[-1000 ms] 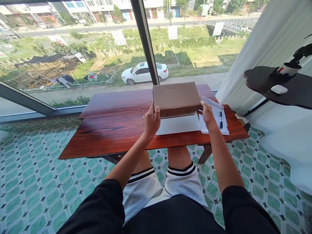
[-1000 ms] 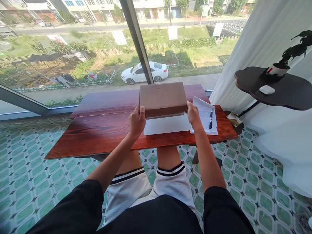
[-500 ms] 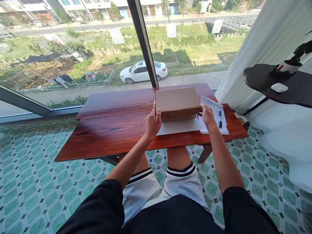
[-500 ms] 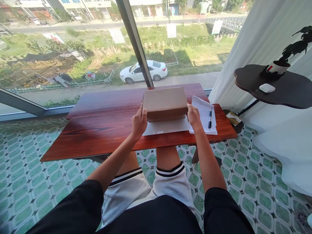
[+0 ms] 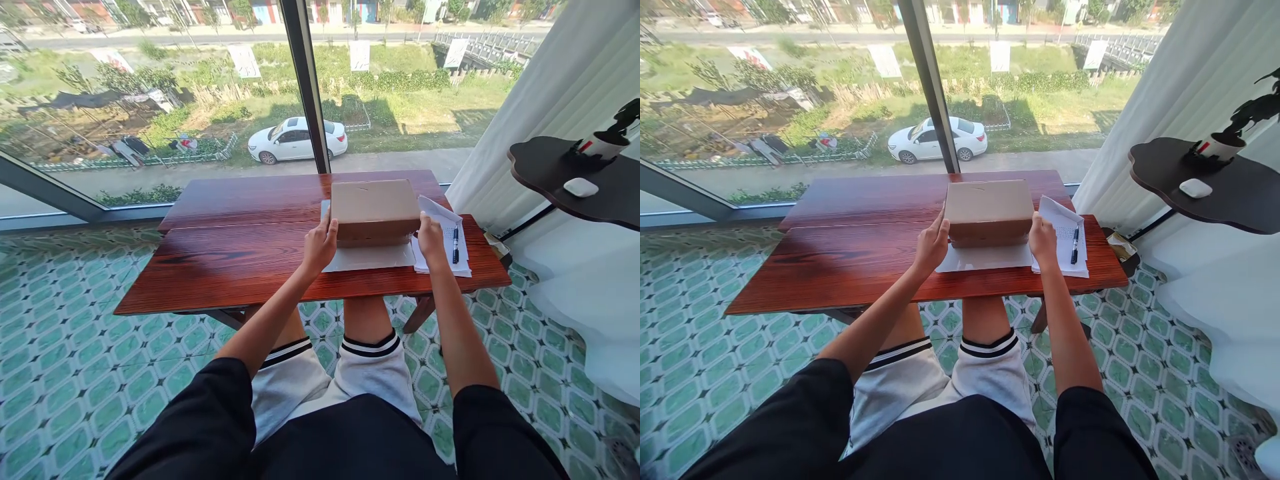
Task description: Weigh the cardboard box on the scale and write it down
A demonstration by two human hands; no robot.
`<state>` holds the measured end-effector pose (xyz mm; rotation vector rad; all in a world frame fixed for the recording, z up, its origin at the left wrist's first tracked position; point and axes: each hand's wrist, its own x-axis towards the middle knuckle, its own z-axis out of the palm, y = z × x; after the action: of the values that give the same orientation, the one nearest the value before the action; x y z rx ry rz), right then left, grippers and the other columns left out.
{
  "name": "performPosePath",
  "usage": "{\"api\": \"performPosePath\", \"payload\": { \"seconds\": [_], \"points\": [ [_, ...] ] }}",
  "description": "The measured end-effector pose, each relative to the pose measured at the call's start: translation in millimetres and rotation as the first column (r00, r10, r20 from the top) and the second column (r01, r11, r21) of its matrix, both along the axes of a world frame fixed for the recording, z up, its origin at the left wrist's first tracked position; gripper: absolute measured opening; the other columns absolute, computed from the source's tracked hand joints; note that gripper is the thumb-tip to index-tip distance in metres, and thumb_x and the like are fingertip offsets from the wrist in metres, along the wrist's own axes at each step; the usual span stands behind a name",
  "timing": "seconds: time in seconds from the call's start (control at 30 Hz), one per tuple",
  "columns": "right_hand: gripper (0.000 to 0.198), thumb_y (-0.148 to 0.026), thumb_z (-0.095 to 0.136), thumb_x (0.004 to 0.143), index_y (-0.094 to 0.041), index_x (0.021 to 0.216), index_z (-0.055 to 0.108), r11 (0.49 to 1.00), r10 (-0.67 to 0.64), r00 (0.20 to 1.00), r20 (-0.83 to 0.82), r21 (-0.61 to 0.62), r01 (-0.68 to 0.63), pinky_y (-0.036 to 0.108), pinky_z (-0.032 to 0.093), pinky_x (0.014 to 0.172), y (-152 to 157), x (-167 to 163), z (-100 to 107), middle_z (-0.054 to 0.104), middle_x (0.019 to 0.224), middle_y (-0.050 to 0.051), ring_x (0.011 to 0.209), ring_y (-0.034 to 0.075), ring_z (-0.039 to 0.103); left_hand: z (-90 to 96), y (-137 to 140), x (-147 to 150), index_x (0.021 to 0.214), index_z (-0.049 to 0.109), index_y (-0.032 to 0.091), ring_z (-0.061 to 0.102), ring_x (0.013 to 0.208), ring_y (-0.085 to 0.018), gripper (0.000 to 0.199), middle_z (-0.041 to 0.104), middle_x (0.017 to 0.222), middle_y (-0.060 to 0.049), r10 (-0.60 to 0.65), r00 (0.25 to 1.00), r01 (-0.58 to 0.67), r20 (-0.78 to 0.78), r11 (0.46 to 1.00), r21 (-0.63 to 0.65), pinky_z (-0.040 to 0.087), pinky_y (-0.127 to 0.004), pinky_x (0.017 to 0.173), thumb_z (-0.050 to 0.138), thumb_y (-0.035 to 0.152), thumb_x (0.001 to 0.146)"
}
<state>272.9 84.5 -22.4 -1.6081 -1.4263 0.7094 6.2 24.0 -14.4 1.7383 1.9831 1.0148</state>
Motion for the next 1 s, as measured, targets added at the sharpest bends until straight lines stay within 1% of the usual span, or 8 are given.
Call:
{"api": "performPosePath", "payload": {
  "seconds": [0.13,0.23,0.37,0.47,0.7,0.77,0.83,1.0],
  "points": [
    [0.069,-0.062,0.020,0.097,-0.013,0.108,0.067,0.999,0.015,1.000,-0.018,-0.048,-0.015,0.047,0.037,0.109,-2,-3,4,0.065,0.120,0.019,0.120,0.032,0.057,-5.0,0,-18,0.150,0.047,0.024,0.070,0.107,-0.022,0.069,0.068,0.136,-0.009,-0.113,0.987,0.110,0.113,0.993,0.030,0.050,-0.034,0.093,0.017,0.061,0.100],
    [0.066,-0.057,0.026,0.098,-0.010,0.134,0.057,0.992,-0.003,1.000,-0.029,0.124,0.007,0.043,0.029,0.120,-8,-4,10,0.052,0.145,0.018,0.139,0.027,0.045,-1.1,-5,-33,0.146,0.051,0.024,0.067,0.117,-0.019,0.066,0.071,0.130,-0.007,-0.140,0.973,0.121,0.182,0.986,0.110,0.052,-0.033,0.095,0.019,0.060,0.100],
    [0.044,-0.044,0.036,0.101,-0.015,0.122,0.060,0.805,-0.187,0.982,0.033,0.578,0.134,0.041,0.042,0.103,-32,-18,27,0.062,0.125,0.014,0.113,0.023,0.057,12.8,-13,-53,0.132,0.062,0.024,0.066,0.119,-0.018,0.055,0.074,0.123,-0.007,-0.114,0.973,0.067,0.199,0.971,0.230,0.053,-0.032,0.094,0.027,0.053,0.101],
    [0.031,-0.034,0.036,0.103,-0.018,0.107,0.062,0.755,-0.120,0.986,0.118,0.656,0.013,0.037,0.041,0.088,-56,-41,39,0.066,0.105,0.010,0.097,0.021,0.058,23.3,-18,-66,0.114,0.069,0.022,0.070,0.105,-0.017,0.043,0.077,0.111,-0.006,-0.104,0.972,0.051,0.212,0.969,0.241,0.053,-0.031,0.089,0.036,0.044,0.098],
    [0.023,-0.012,0.041,0.093,-0.018,0.081,0.060,0.718,0.350,0.887,0.301,0.523,-0.460,0.035,0.032,0.083,-89,-114,32,0.065,0.082,0.000,0.080,0.014,0.056,41.1,-33,-79,0.088,0.072,0.019,0.063,0.079,-0.013,0.029,0.070,0.085,-0.003,-0.205,0.964,0.144,0.168,0.937,0.318,0.049,-0.027,0.075,0.046,0.013,0.076],
    [0.019,-0.012,0.048,0.089,-0.019,0.083,0.064,0.639,0.500,0.772,0.393,0.434,-0.635,0.035,0.031,0.081,-95,-136,24,0.065,0.076,-0.002,0.075,0.013,0.056,47.1,-39,-80,0.082,0.071,0.019,0.058,0.072,-0.011,0.029,0.064,0.076,-0.001,-0.262,0.952,0.195,0.157,0.917,0.347,0.045,-0.026,0.069,0.045,0.010,0.073],
    [0.016,-0.013,0.053,0.088,-0.020,0.085,0.067,0.508,0.636,0.607,0.476,0.334,-0.794,0.035,0.030,0.080,-100,-157,15,0.070,0.080,-0.003,0.076,0.012,0.059,53.4,-44,-80,0.079,0.071,0.019,0.054,0.069,-0.011,0.028,0.061,0.071,0.000,-0.353,0.927,0.293,0.125,0.892,0.345,0.042,-0.027,0.067,0.045,0.010,0.074],
    [0.013,-0.019,0.061,0.086,-0.021,0.088,0.073,0.297,0.793,0.273,0.544,0.045,-0.954,0.034,0.037,0.078,-114,-204,-2,0.072,0.089,0.001,0.087,0.018,0.062,65.4,-54,-71,0.075,0.071,0.019,0.052,0.067,-0.010,0.033,0.059,0.069,0.000,-0.623,0.768,0.598,0.146,0.780,0.182,0.040,-0.025,0.065,0.041,0.006,0.068]
  ]
}}
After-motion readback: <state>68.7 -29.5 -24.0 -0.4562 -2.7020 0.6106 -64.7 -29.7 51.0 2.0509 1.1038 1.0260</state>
